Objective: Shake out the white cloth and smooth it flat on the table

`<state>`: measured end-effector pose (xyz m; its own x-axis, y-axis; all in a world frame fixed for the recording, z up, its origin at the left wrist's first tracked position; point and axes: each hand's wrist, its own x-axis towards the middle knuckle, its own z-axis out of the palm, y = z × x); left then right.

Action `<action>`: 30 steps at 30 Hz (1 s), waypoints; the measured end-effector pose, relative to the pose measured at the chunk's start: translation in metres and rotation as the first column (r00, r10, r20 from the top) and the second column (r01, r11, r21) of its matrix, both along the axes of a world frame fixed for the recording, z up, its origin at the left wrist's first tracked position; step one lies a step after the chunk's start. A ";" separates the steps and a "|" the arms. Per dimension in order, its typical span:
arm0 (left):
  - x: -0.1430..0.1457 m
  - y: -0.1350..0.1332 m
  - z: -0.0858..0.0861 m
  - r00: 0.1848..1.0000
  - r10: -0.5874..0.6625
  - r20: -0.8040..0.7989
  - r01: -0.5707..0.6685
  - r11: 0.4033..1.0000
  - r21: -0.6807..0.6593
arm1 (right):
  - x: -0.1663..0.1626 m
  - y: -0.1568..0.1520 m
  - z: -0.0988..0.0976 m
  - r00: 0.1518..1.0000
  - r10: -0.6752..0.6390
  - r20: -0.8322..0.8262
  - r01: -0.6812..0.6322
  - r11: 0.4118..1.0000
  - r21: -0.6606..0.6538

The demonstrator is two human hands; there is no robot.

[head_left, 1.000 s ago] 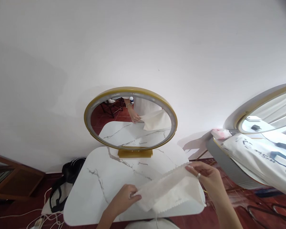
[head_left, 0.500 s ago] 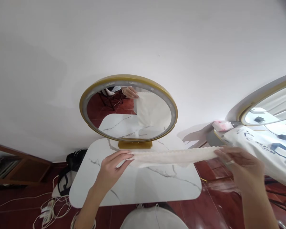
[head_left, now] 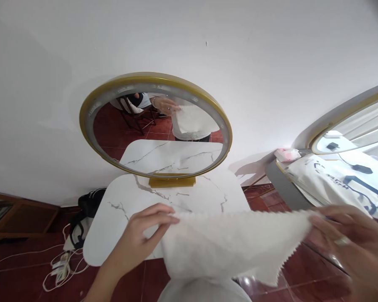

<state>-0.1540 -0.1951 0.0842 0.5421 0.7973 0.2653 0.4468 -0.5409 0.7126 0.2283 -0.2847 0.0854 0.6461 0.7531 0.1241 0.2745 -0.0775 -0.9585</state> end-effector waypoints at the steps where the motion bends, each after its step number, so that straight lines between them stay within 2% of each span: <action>1: 0.009 0.013 -0.014 1.000 0.008 -0.024 -0.009 0.999 -0.032 | 0.009 0.016 -0.012 0.998 0.026 -0.051 -0.027 0.999 -0.031; 3: 0.028 0.041 -0.050 0.997 0.014 -0.071 -0.021 0.996 -0.090 | 0.026 0.052 -0.043 0.983 0.122 -0.136 -0.135 0.987 -0.090; 5: 0.047 0.069 -0.092 0.995 0.028 -0.092 -0.039 0.991 -0.125 | 0.038 0.088 -0.079 0.960 0.209 -0.186 -0.227 0.971 -0.076; 7: 0.066 0.091 -0.134 0.991 0.072 -0.117 -0.085 0.990 -0.115 | 0.042 0.118 -0.118 0.952 0.260 -0.163 -0.275 0.959 -0.071; 10: 0.091 0.105 -0.186 0.962 0.213 -0.171 -0.222 0.974 -0.037 | 0.036 0.148 -0.169 0.945 0.293 -0.145 -0.305 0.950 -0.070; 12: 0.104 0.104 -0.207 0.949 0.258 -0.183 -0.264 0.964 -0.008 | 0.029 0.158 -0.195 0.937 0.326 -0.127 -0.337 0.938 -0.081; 14: 0.112 0.099 -0.220 0.942 0.279 -0.186 -0.283 0.959 0.008 | 0.026 0.164 -0.214 0.934 0.345 -0.090 -0.353 0.930 -0.105; 17: 0.120 0.088 -0.231 0.916 0.345 -0.202 -0.330 0.938 0.106 | 0.027 0.170 -0.229 0.943 0.332 0.011 -0.328 0.935 -0.135; 18: 0.122 0.085 -0.235 0.913 0.339 -0.225 -0.310 0.938 0.156 | 0.027 0.172 -0.232 0.943 0.328 0.058 -0.318 0.937 -0.144; 21: 0.131 0.083 -0.247 0.906 0.231 -0.354 -0.148 0.958 0.247 | 0.015 0.173 -0.237 0.901 0.378 0.212 -0.344 0.922 -0.180; 23: 0.137 0.088 -0.256 0.877 0.224 -0.425 -0.130 0.962 0.238 | -0.005 0.170 -0.242 0.838 0.461 0.292 -0.408 0.885 -0.226; 26: 0.147 0.103 -0.268 0.820 0.316 -0.477 -0.235 0.946 0.222 | -0.040 0.168 -0.255 0.740 0.567 0.363 -0.454 0.818 -0.353; 30: 0.159 0.123 -0.279 0.784 0.360 -0.506 -0.289 0.932 0.217 | -0.063 0.182 -0.274 0.578 0.672 0.462 -0.234 0.680 -0.695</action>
